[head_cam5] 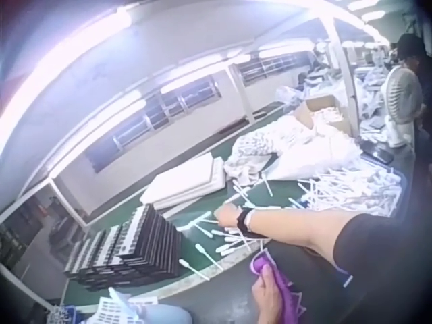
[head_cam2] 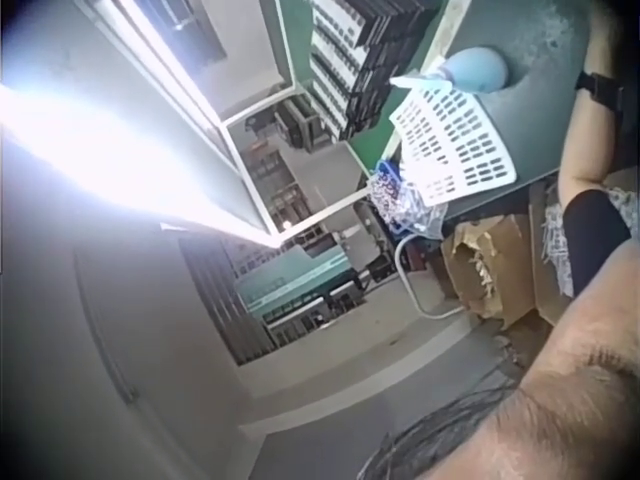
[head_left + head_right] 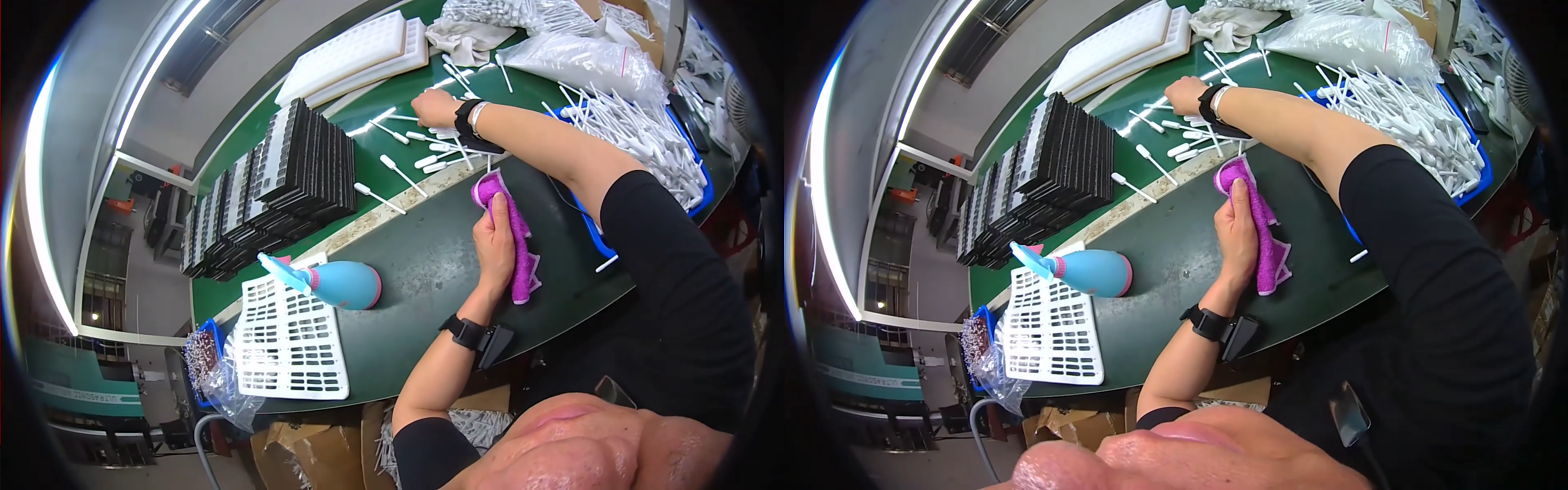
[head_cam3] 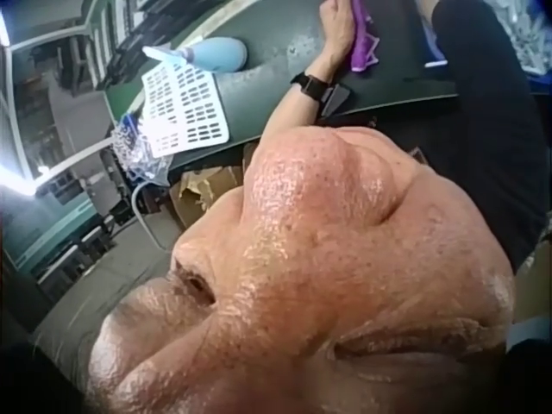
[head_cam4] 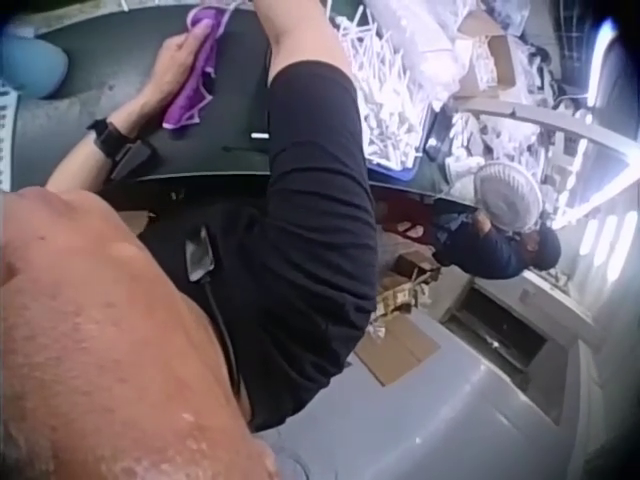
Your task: The person picks up a swab from a tray, wipes the tip with a cloth, and places it onto the table, repeating this process for several swabs.
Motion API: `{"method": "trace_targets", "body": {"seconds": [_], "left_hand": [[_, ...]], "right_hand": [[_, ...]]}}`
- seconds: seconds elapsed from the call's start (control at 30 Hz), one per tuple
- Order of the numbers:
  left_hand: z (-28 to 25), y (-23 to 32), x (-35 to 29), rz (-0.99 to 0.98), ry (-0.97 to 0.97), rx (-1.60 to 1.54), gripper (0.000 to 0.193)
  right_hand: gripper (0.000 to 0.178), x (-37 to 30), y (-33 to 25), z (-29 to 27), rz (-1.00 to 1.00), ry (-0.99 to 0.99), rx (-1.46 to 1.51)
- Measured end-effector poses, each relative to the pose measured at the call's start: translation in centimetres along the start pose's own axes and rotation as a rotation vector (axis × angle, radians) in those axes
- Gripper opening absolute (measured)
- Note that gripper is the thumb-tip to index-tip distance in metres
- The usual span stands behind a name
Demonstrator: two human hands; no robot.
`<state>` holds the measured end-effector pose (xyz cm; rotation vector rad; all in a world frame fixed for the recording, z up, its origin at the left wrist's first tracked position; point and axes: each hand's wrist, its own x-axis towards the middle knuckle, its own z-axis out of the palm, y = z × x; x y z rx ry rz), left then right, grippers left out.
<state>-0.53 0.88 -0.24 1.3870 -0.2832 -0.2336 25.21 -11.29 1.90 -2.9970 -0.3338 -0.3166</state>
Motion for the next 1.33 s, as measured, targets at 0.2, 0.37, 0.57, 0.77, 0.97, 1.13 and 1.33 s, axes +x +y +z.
{"method": "trace_targets", "body": {"seconds": [0.2, 0.37, 0.57, 0.77, 0.97, 1.13, 1.33], "left_hand": [[0.0, 0.1, 0.0, 0.020, -0.010, 0.011, 0.050], [0.4, -0.6, 0.0, 0.038, -0.039, -0.025, 0.048], [-1.0, -0.3, -0.4, 0.008, -0.009, -0.057, 0.048], [0.7, 0.9, -0.3, -0.006, 0.032, -0.095, 0.049], [-0.5, 0.0, 0.0, -0.086, 0.007, -0.049, 0.047], [-0.6, -0.5, 0.0, -0.069, -0.010, -0.055, 0.048], [-0.3, 0.0, -0.3, -0.077, 0.019, -0.050, 0.045]], "right_hand": [[0.022, -1.1, -1.0, -0.5, -0.075, 0.109, -0.089], [0.025, -2.4, -2.9, -5.7, 0.088, 0.295, 0.662], [0.018, -15.8, -8.7, -15.6, 0.297, -0.347, 1.770], [0.030, -31.0, -8.4, -14.9, 0.290, -0.298, 2.124], [0.041, -32.6, -7.9, -10.0, 0.334, 0.058, 2.204], [0.040, -32.8, -7.8, -8.6, 0.359, 0.150, 2.126], [0.040, -32.7, -7.7, -6.8, 0.298, 0.149, 2.100]]}}
